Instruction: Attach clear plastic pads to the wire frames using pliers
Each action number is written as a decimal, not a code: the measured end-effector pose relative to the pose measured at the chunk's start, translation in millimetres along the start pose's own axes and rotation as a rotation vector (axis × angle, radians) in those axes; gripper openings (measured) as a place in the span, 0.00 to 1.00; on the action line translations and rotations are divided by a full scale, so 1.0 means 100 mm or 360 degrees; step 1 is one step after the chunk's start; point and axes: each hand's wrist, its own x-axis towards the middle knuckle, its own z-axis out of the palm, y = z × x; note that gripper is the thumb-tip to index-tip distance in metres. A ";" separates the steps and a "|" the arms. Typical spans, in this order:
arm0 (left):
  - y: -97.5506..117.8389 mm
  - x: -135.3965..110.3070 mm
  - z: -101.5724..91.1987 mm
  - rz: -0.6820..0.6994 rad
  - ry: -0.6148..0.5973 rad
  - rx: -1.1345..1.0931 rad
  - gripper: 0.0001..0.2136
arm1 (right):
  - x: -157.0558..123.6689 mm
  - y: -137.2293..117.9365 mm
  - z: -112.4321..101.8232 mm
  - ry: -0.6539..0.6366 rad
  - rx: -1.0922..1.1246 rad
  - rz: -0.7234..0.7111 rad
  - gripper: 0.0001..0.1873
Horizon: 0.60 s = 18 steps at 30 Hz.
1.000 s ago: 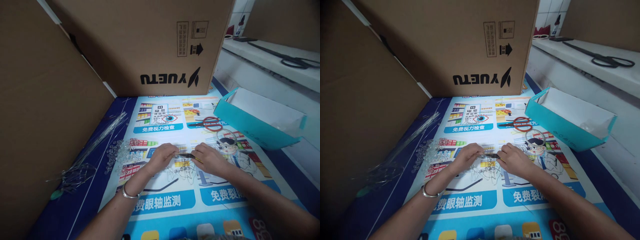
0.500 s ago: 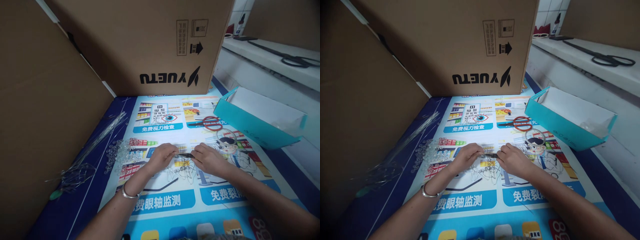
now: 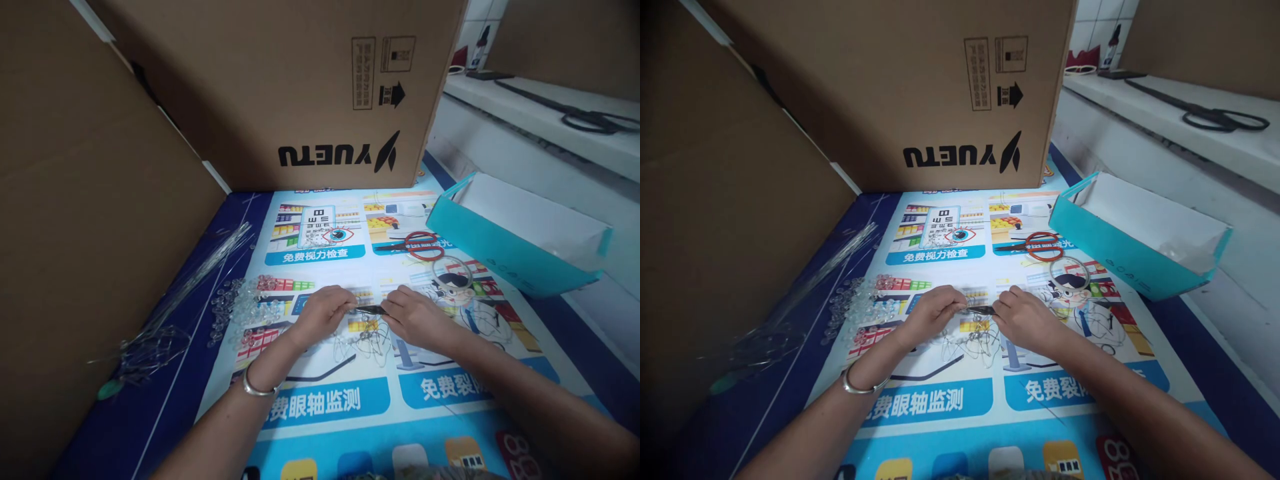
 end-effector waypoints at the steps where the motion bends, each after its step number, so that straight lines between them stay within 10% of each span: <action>1: 0.00 0.00 0.00 -0.0002 -0.0002 0.0003 0.07 | 0.00 0.00 0.00 0.0005 0.0005 0.0003 0.13; 18: 0.02 0.01 -0.02 -0.0005 -0.0015 0.0024 0.08 | 0.01 -0.01 -0.01 0.0012 0.0014 0.0027 0.13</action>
